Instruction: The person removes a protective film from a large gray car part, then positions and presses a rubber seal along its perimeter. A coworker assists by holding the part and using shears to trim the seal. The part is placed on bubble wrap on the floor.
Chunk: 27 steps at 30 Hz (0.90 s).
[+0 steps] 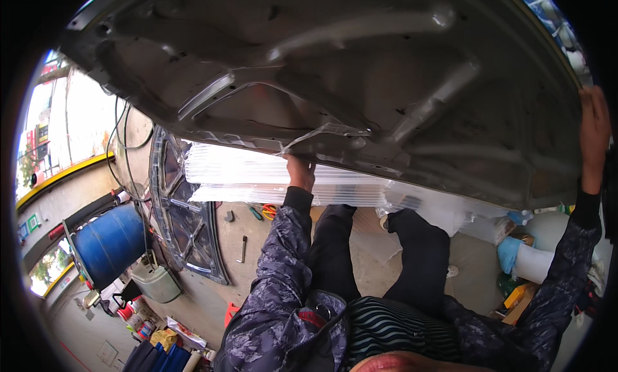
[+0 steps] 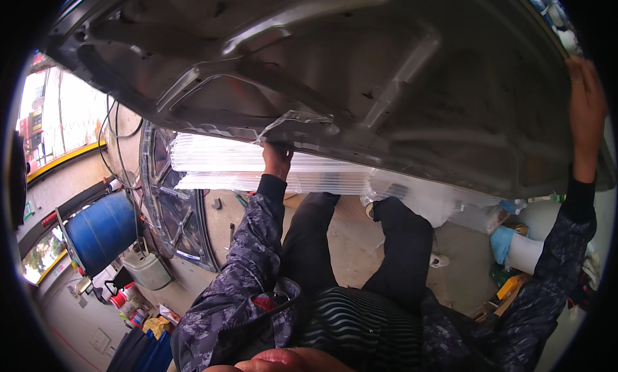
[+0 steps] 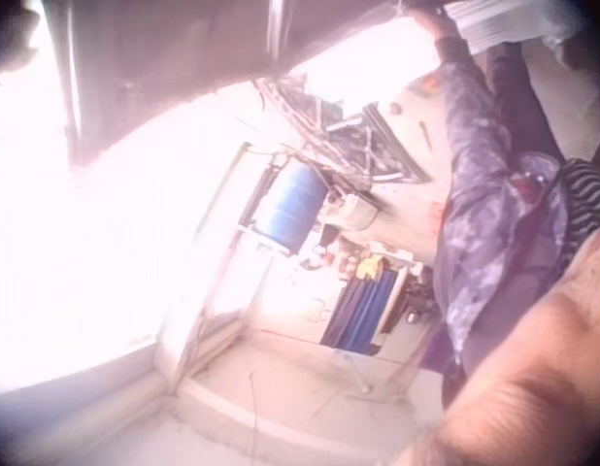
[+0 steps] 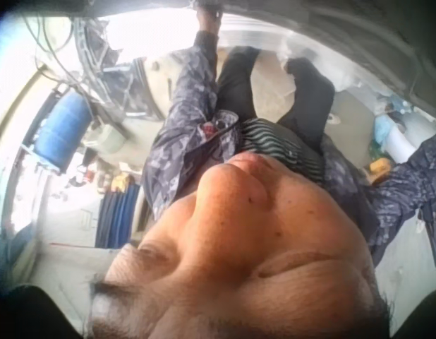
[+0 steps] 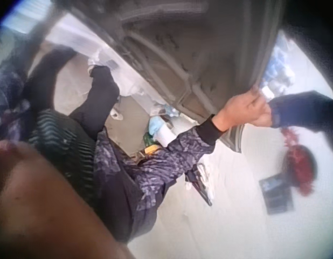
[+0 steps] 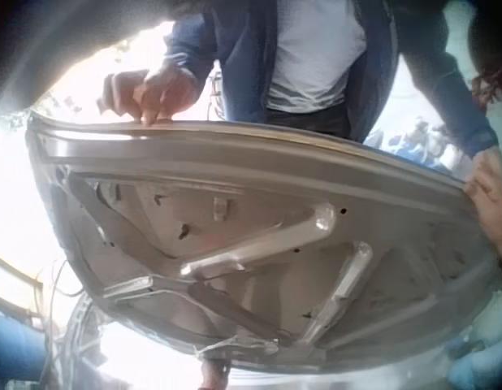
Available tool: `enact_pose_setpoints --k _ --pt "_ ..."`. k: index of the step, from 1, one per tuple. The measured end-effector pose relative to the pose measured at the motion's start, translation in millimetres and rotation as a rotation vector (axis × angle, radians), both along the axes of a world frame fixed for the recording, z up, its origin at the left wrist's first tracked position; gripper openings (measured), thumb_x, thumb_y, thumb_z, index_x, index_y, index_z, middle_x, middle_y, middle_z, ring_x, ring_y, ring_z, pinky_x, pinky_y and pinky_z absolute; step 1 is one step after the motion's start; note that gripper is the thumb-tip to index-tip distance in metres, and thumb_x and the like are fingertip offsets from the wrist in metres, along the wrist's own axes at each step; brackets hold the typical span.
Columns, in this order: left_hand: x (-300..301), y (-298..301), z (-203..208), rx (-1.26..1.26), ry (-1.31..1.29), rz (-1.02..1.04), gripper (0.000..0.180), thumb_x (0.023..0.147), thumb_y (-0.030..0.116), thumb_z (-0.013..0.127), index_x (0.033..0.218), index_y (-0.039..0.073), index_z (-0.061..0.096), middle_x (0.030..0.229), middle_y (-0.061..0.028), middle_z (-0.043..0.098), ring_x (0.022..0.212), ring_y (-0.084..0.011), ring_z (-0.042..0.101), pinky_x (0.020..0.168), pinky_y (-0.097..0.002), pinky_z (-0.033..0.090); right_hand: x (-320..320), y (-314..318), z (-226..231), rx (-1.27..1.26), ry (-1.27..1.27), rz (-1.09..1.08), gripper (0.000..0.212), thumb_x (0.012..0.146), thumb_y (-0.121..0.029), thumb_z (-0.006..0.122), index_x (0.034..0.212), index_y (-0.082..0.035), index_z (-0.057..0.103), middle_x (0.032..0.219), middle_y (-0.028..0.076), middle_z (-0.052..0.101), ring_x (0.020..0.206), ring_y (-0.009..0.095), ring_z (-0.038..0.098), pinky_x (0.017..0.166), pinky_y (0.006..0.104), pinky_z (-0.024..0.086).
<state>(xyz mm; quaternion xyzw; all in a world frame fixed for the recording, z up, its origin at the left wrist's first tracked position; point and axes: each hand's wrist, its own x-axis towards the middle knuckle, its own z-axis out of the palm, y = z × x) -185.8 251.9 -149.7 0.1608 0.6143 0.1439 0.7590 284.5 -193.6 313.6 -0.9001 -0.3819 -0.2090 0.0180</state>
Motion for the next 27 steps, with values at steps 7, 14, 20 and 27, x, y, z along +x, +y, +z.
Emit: enact_pose_setpoints --k 7,14,20,27 --pt "17 -19 70 -0.176 -0.066 0.002 0.088 0.099 0.083 0.024 0.150 0.016 0.049 0.142 -0.0131 0.059 0.123 -0.0297 0.059 0.102 -0.0483 0.049 -2 22 107 -0.179 -0.106 0.028 0.031 0.108 -0.034 0.061 0.110 -0.006 0.075 0.080 0.005 0.054 0.076 0.013 0.052 0.071 0.0285 0.043" --pt "17 12 56 -0.473 -0.017 -0.225 0.121 0.080 0.099 0.042 0.150 0.000 0.044 0.144 -0.0259 0.055 0.127 -0.0469 0.056 0.113 -0.0684 0.036 -6 4 86 -0.136 0.123 -0.291 0.033 0.109 -0.035 0.059 0.114 -0.006 0.075 0.080 0.004 0.061 0.071 0.007 0.050 0.064 0.0285 0.041" --pt "48 23 -2 -0.346 0.123 -0.463 0.087 0.092 0.084 0.035 0.122 0.008 0.064 0.085 -0.0094 0.064 0.084 -0.0306 0.062 0.096 -0.0588 0.047 -28 -20 69 -0.011 0.166 -0.189 0.030 0.111 -0.029 0.058 0.117 -0.005 0.074 0.078 0.005 0.065 0.067 0.009 0.052 0.063 0.0263 0.043" --pt "88 40 -24 -0.123 0.086 -0.877 0.063 0.108 0.056 0.033 0.124 0.004 0.064 0.105 -0.0150 0.072 0.091 -0.0301 0.071 0.096 -0.0453 0.055 -39 -78 70 -0.169 0.181 -0.356 0.030 0.111 -0.026 0.057 0.117 -0.001 0.072 0.098 0.005 0.073 0.093 0.014 0.067 0.084 0.0252 0.051"
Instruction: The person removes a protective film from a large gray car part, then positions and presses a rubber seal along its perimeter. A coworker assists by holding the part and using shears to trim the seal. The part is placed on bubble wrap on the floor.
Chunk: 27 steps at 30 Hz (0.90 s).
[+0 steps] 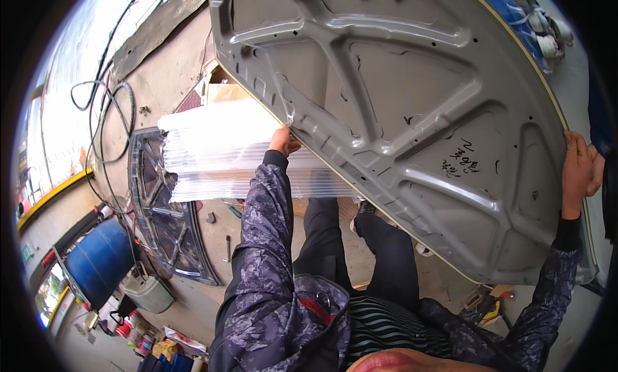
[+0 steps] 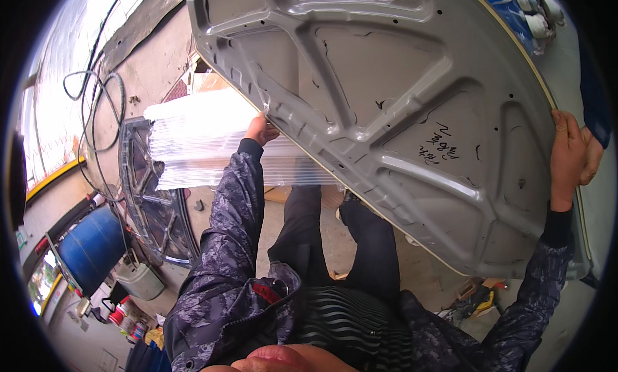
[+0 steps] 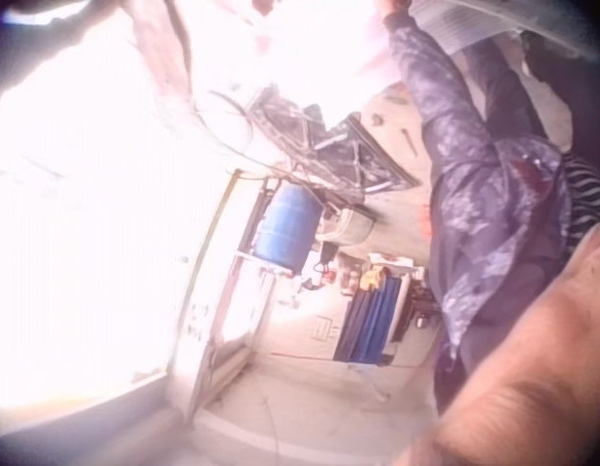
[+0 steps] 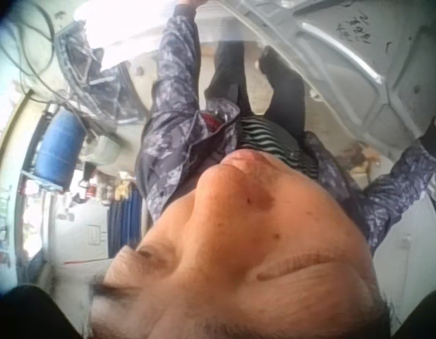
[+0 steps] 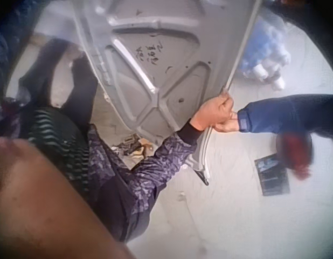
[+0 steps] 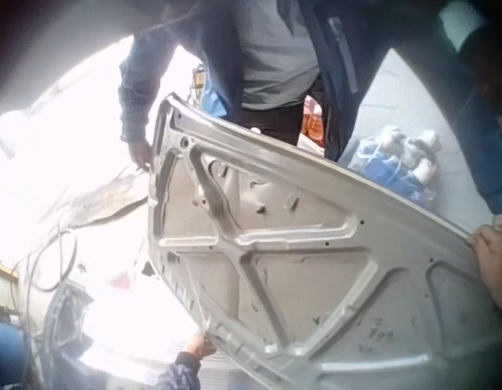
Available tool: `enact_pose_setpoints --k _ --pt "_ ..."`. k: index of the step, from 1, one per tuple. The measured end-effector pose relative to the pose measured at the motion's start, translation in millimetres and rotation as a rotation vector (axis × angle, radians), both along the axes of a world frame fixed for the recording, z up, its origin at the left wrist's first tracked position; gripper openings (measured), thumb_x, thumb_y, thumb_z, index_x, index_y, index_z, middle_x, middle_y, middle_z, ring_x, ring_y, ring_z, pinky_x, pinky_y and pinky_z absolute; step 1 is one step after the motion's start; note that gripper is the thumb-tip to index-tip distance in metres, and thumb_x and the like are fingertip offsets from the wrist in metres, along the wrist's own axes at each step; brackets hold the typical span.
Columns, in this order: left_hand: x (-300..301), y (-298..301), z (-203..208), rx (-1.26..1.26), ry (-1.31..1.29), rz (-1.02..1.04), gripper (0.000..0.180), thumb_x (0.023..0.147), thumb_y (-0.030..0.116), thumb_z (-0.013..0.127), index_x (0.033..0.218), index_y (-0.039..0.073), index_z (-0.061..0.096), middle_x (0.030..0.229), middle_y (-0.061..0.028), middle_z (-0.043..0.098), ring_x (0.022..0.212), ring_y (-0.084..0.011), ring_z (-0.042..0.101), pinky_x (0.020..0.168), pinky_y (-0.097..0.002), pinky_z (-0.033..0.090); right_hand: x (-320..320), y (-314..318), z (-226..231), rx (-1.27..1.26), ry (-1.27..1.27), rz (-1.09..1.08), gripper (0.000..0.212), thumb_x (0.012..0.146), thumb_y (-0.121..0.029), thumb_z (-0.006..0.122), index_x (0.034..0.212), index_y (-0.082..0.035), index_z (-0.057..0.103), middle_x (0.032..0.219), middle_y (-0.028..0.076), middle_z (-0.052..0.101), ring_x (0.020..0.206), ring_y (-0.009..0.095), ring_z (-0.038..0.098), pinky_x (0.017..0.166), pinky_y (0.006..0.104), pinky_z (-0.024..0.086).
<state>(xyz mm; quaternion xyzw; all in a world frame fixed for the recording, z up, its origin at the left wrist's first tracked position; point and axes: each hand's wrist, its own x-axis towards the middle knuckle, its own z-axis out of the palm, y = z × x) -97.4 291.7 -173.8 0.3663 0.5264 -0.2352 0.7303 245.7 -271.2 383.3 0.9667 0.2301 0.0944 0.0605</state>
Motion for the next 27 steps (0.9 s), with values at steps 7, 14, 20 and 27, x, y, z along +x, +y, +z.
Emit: enact_pose_setpoints --k 7,14,20,27 --pt "-25 6 2 -0.026 -0.099 0.154 0.037 0.111 0.036 0.039 0.109 0.004 0.058 0.097 -0.0090 0.064 0.072 -0.0258 0.065 0.089 -0.0418 0.061 -36 -10 -8 0.204 0.038 0.062 0.025 0.112 -0.022 0.056 0.115 -0.001 0.069 0.096 0.004 0.067 0.081 0.013 0.060 0.079 0.0261 0.048" --pt "-52 1 -30 -0.228 -0.125 0.801 0.029 0.104 0.028 0.046 0.112 0.004 0.060 0.114 -0.0141 0.068 0.097 -0.0296 0.066 0.089 -0.0476 0.057 -78 -20 -6 0.313 0.179 -0.203 0.026 0.110 -0.023 0.060 0.107 0.002 0.064 0.083 -0.001 0.051 0.075 0.006 0.041 0.068 0.0219 0.036" --pt "-17 -21 73 -0.141 -0.357 0.814 0.125 0.082 0.095 0.043 0.164 0.004 0.020 0.144 -0.0249 0.052 0.135 -0.0395 0.051 0.116 -0.0535 0.039 -119 -46 -5 0.426 0.159 -0.220 0.028 0.110 -0.022 0.060 0.112 0.005 0.064 0.087 -0.002 0.054 0.079 0.006 0.044 0.071 0.0215 0.039" --pt "31 -38 113 0.143 -0.458 0.401 0.049 0.102 0.050 0.067 0.130 0.012 0.055 0.121 -0.0055 0.069 0.109 -0.0198 0.068 0.092 -0.0395 0.056 -163 -88 4 0.505 0.032 -0.250 0.031 0.108 -0.021 0.064 0.117 0.008 0.066 0.096 -0.002 0.061 0.090 0.007 0.052 0.084 0.0206 0.044"
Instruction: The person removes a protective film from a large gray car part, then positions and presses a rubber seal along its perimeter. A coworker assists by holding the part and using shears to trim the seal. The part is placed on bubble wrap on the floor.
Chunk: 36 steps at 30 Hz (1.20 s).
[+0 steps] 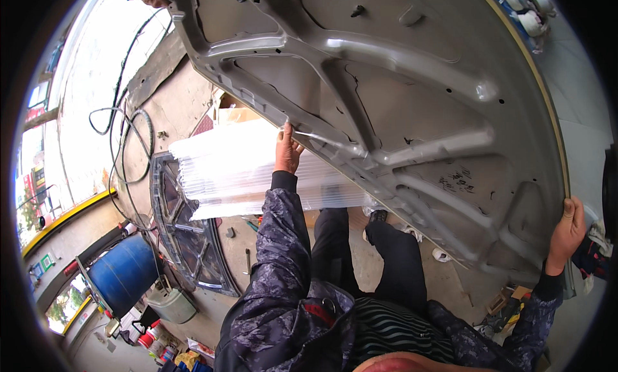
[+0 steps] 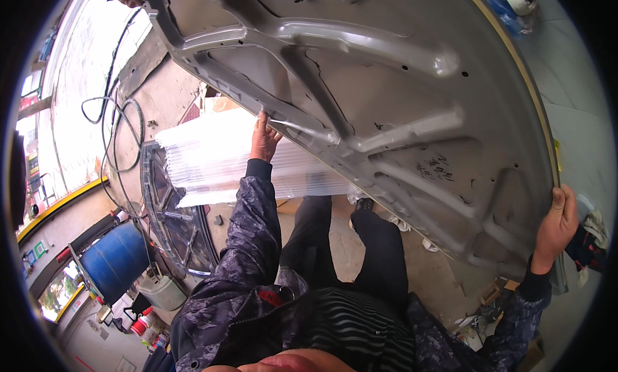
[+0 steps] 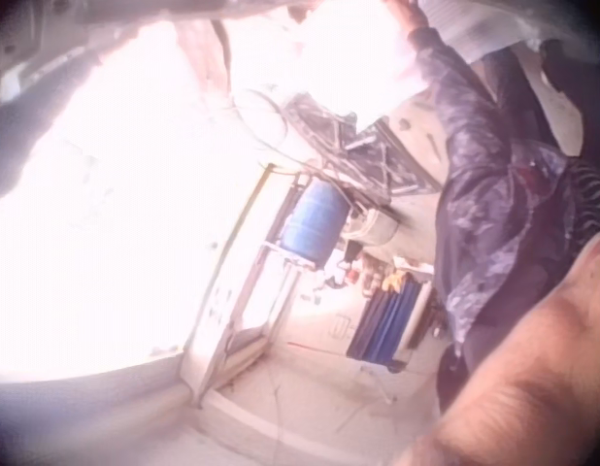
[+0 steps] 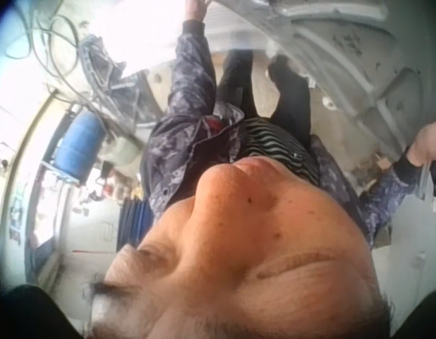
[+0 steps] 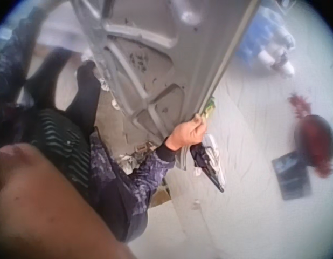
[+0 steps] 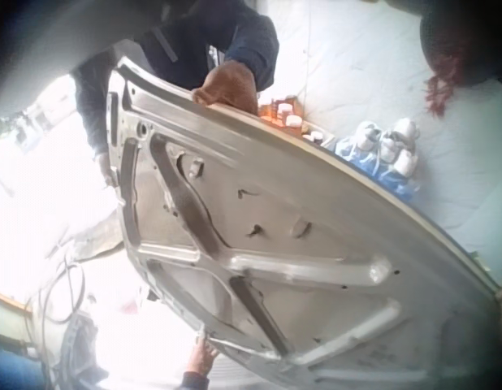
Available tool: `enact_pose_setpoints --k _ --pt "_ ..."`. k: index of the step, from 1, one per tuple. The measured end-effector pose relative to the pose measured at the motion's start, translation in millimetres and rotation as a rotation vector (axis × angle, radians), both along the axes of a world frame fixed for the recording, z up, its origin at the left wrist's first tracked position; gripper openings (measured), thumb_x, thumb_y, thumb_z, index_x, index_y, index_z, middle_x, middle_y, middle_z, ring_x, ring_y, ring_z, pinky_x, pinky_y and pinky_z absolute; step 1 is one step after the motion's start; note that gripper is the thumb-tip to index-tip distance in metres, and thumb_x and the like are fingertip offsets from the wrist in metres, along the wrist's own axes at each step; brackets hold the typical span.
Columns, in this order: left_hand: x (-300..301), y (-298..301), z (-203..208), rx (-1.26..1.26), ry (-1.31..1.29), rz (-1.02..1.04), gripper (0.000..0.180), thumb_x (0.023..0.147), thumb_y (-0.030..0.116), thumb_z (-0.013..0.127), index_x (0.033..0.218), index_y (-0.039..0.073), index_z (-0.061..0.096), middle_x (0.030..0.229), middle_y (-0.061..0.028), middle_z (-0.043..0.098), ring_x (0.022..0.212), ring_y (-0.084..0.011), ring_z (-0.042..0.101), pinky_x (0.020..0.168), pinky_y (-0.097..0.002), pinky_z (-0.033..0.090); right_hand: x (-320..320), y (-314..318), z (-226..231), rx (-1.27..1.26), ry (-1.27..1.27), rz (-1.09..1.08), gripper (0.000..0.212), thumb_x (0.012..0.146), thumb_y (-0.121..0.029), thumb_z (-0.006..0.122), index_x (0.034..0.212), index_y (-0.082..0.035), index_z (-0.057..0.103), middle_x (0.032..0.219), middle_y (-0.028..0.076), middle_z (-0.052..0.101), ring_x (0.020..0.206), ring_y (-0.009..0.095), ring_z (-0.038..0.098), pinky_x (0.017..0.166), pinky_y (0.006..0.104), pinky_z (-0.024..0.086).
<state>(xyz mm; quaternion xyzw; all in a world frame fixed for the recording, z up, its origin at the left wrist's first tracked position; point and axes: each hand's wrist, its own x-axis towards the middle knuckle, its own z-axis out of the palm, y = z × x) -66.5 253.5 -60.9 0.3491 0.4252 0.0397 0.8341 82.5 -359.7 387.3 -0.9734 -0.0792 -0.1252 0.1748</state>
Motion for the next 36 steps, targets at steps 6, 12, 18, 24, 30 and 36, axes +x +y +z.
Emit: enact_pose_setpoints --k 6,12,18,24,30,36 --pt "2 -12 25 0.099 -0.080 -0.138 0.036 0.108 0.038 0.058 0.129 0.008 0.058 0.110 -0.0049 0.068 0.104 -0.0179 0.069 0.092 -0.0367 0.057 -40 -44 21 0.088 -0.007 -0.080 0.030 0.108 -0.021 0.065 0.118 0.008 0.066 0.097 -0.002 0.062 0.091 0.006 0.052 0.085 0.0207 0.044" --pt "16 -39 29 0.708 0.130 -0.171 0.041 0.111 0.036 0.053 0.123 -0.003 0.056 0.082 -0.0072 0.066 0.078 -0.0161 0.064 0.072 -0.0313 0.051 -75 -62 31 0.154 -0.016 -0.135 0.030 0.107 -0.020 0.065 0.116 0.008 0.066 0.096 -0.002 0.060 0.091 0.006 0.051 0.084 0.0201 0.043" --pt "17 -76 45 1.044 0.265 -0.125 0.039 0.110 0.035 0.053 0.108 -0.004 0.055 0.090 -0.0217 0.071 0.082 -0.0344 0.069 0.076 -0.0421 0.053 -107 -67 41 0.143 -0.051 -0.149 0.029 0.108 -0.023 0.064 0.108 0.006 0.063 0.091 -0.003 0.053 0.084 0.006 0.043 0.078 0.0190 0.038" --pt "17 -49 -11 1.208 0.315 -0.179 0.042 0.099 0.036 0.066 0.099 -0.005 0.057 0.090 -0.0253 0.071 0.087 -0.0442 0.069 0.077 -0.0498 0.053 -111 -77 29 0.187 -0.090 -0.166 0.031 0.108 -0.024 0.065 0.111 0.007 0.065 0.092 -0.003 0.055 0.085 0.006 0.045 0.079 0.0193 0.040" --pt "-3 -32 -34 1.109 0.468 -0.600 0.054 0.098 0.047 0.061 0.109 -0.006 0.063 0.099 -0.0190 0.072 0.095 -0.0362 0.070 0.081 -0.0457 0.055 -106 -100 18 0.210 -0.084 -0.173 0.030 0.107 -0.023 0.066 0.111 0.007 0.067 0.093 -0.002 0.058 0.088 0.007 0.048 0.081 0.0209 0.042" --pt "6 -67 9 -0.125 0.015 0.099 0.085 0.105 0.073 0.028 0.143 0.001 0.052 0.119 -0.0073 0.067 0.099 -0.0204 0.064 0.086 -0.0383 0.052 -106 -117 10 0.232 -0.018 -0.177 0.031 0.107 -0.024 0.067 0.112 0.006 0.067 0.093 -0.002 0.058 0.087 0.007 0.048 0.080 0.0211 0.042"
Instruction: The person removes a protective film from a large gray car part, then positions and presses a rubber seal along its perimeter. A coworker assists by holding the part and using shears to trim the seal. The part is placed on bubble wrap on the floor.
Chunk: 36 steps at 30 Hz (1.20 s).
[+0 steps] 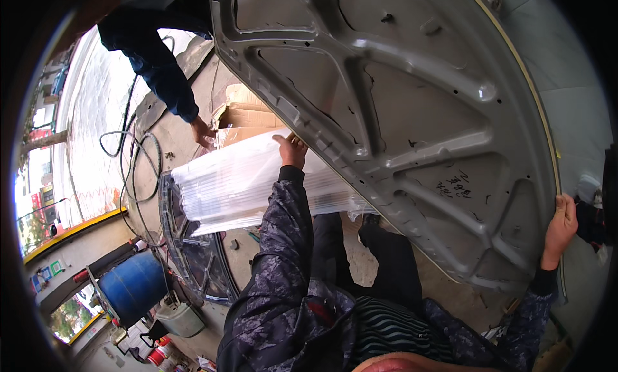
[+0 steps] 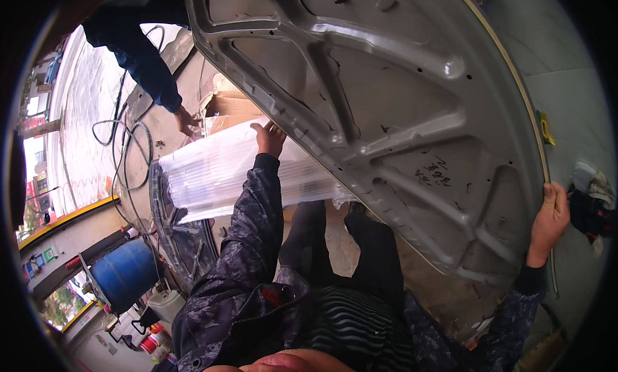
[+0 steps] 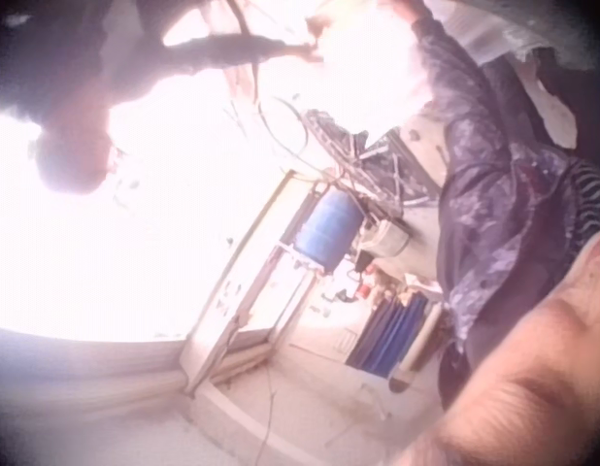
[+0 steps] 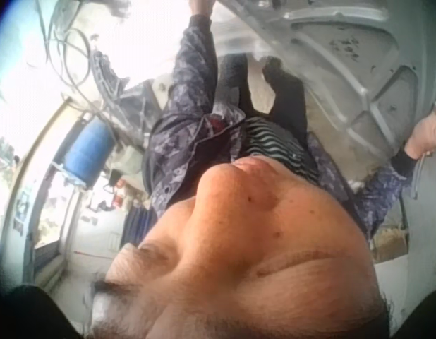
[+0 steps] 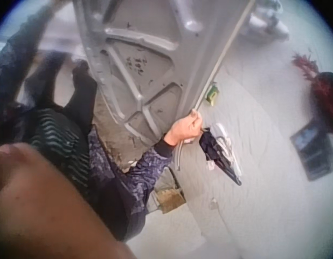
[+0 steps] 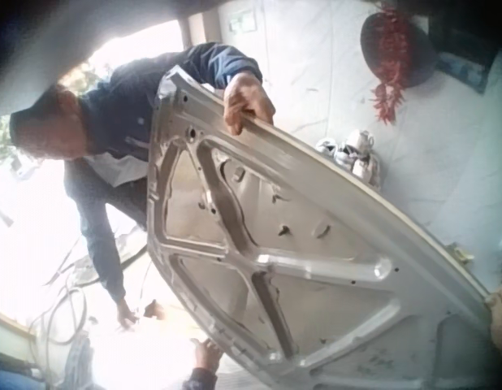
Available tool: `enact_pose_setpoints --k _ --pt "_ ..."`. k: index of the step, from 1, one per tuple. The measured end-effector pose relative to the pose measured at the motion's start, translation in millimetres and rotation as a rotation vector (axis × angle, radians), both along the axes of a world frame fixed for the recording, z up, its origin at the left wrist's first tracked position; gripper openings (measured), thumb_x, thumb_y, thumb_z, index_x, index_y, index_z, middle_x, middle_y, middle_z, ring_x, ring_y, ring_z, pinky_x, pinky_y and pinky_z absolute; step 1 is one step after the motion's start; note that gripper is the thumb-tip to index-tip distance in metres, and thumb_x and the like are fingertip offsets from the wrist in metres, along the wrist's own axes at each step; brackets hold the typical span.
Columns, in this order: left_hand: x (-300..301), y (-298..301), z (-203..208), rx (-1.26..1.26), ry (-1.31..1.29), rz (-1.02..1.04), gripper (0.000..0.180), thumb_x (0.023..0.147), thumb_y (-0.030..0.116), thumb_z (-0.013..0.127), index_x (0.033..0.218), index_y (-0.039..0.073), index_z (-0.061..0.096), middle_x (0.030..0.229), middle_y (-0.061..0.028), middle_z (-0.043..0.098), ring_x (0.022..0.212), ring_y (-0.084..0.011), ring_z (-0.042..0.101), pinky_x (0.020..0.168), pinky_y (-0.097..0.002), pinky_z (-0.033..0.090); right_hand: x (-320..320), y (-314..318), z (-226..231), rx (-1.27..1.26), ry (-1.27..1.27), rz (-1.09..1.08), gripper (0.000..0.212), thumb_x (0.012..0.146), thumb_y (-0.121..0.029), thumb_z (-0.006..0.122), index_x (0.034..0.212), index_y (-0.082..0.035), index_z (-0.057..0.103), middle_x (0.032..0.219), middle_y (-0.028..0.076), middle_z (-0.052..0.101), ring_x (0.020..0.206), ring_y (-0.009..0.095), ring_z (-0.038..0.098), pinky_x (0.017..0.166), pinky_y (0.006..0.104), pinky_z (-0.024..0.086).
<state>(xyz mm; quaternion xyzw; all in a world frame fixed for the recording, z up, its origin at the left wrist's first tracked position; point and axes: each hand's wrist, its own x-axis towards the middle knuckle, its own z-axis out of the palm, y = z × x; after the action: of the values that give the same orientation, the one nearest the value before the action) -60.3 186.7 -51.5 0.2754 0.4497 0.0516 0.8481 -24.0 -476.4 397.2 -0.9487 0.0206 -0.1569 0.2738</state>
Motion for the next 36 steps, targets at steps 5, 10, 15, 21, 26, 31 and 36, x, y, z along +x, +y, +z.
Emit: enact_pose_setpoints --k 5,10,15,21,26,31,36 --pt "-13 -26 8 0.195 -0.003 -0.122 0.054 0.108 0.058 0.046 0.122 0.007 0.060 0.109 -0.0031 0.067 0.091 -0.0151 0.061 0.079 -0.0302 0.051 10 -15 -3 -0.074 -0.037 -0.015 0.033 0.106 -0.027 0.067 0.112 0.005 0.067 0.094 -0.002 0.061 0.089 0.007 0.050 0.083 0.0217 0.044" --pt "-35 -49 8 0.273 0.100 0.029 0.036 0.109 0.046 0.053 0.104 0.011 0.056 0.074 0.0056 0.051 0.060 -0.0069 0.048 0.052 -0.0228 0.040 46 -40 -18 -0.079 -0.080 0.020 0.034 0.106 -0.028 0.067 0.113 0.005 0.068 0.095 -0.002 0.064 0.092 0.007 0.053 0.088 0.0220 0.045" --pt "-73 -47 23 0.271 0.134 0.065 0.035 0.109 0.046 0.054 0.101 0.012 0.057 0.075 0.0047 0.053 0.058 -0.0071 0.048 0.052 -0.0233 0.042 96 -53 -29 -0.087 0.010 0.140 0.032 0.108 -0.027 0.065 0.113 0.005 0.069 0.096 -0.003 0.063 0.093 0.006 0.053 0.088 0.0216 0.044" --pt "-99 -27 47 0.295 0.213 0.024 0.037 0.109 0.048 0.054 0.103 0.012 0.059 0.077 0.0045 0.057 0.060 -0.0070 0.050 0.058 -0.0256 0.050 159 -44 -61 0.060 0.095 0.253 0.030 0.109 -0.027 0.063 0.108 0.003 0.068 0.093 -0.004 0.061 0.090 0.004 0.051 0.084 0.0202 0.044" --pt "-96 -16 81 0.462 0.237 0.063 0.045 0.111 0.048 0.050 0.085 0.011 0.051 0.059 0.0045 0.041 0.043 -0.0089 0.035 0.040 -0.0268 0.028 156 -53 -87 0.113 0.087 0.248 0.032 0.109 -0.029 0.063 0.107 0.002 0.068 0.089 -0.006 0.057 0.086 0.003 0.047 0.079 0.0200 0.042" --pt "-93 4 115 0.544 0.194 0.026 0.047 0.110 0.050 0.049 0.086 0.011 0.052 0.060 0.0046 0.041 0.043 -0.0088 0.034 0.040 -0.0272 0.027 133 -52 -97 0.026 0.064 0.154 0.036 0.107 -0.033 0.064 0.106 0.002 0.067 0.087 -0.007 0.054 0.083 0.003 0.044 0.075 0.0200 0.040" --pt "-92 16 123 0.618 0.130 -0.008 0.052 0.111 0.056 0.044 0.088 0.010 0.054 0.060 0.0047 0.041 0.046 -0.0092 0.035 0.043 -0.0278 0.027 122 -33 -117 0.219 -0.020 0.205 0.034 0.108 -0.032 0.064 0.103 0.001 0.066 0.088 -0.008 0.053 0.083 0.003 0.043 0.074 0.0199 0.038"
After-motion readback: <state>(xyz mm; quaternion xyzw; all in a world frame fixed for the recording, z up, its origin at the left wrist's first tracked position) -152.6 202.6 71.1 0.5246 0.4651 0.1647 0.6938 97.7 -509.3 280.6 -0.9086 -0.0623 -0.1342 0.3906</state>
